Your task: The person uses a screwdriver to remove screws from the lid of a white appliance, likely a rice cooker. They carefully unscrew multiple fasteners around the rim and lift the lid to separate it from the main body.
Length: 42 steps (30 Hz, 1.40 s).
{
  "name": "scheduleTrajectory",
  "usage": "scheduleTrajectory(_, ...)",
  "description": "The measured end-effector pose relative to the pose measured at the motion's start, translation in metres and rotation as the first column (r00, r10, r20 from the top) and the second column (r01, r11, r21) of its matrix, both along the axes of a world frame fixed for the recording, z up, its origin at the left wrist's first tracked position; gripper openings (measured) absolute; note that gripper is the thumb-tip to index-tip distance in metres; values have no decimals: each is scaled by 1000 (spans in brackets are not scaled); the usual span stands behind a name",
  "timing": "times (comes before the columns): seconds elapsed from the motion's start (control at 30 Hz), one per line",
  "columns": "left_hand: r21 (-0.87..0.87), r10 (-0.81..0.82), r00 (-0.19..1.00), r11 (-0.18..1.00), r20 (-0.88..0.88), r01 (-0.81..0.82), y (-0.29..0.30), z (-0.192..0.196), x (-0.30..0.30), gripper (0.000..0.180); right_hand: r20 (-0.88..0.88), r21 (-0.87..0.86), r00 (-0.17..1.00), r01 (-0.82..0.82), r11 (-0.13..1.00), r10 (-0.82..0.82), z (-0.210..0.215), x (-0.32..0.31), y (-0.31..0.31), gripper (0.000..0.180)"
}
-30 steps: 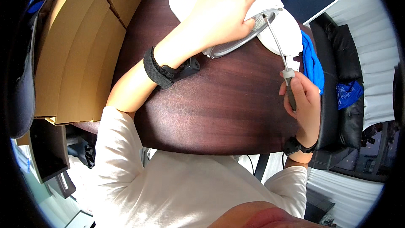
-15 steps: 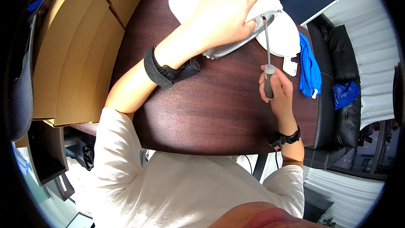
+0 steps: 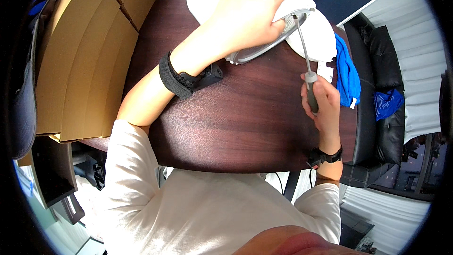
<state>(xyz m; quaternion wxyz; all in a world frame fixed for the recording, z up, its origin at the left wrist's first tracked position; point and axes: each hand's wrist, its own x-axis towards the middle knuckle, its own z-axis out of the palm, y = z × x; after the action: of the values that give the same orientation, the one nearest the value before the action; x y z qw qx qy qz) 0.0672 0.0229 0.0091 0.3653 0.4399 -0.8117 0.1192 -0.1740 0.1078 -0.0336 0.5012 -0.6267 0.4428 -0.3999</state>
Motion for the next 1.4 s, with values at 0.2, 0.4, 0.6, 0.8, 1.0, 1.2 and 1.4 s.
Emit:
scheduleTrajectory(0.2, -2, 1, 1000, 1000, 3, -1, 2, 1, 1, 59, -244, -218, 959, 91, 972, -145, -4, -8, -12, 26)
scheduleTrajectory(0.4, -1, 10, 1000, 1000, 11, -10, 1, 0, 0, 59, -497, -861, 575, -233, 452, -650, 45, -17, -23, 26)
scheduleTrajectory(0.6, -119, 143, 986, 984, 90, -132, 1, -6, -1, 58, -491, -711, 747, -47, 702, -448, 41, -22, -20, 23)
scheduleTrajectory(0.8, -136, 138, 987, 983, 87, -126, -1, -7, -3, 58, 19, 162, 1000, 3, 987, -6, 16, -10, -1, 39)
scheduleTrajectory(1.0, 6, 7, 1000, 1000, 13, -7, 4, 1, 2, 60, -534, -513, 772, 28, 858, -344, 25, -7, 0, 25)
scheduleTrajectory(1.2, 15, 24, 999, 1000, 49, -25, 4, 4, 2, 60, -442, -887, 533, -138, 442, -722, 44, -12, -16, 28)
scheduleTrajectory(1.4, 32, 30, 999, 999, 35, -31, 2, 2, 2, 61, -396, -560, 867, 34, 828, -303, 24, -22, -23, 23)
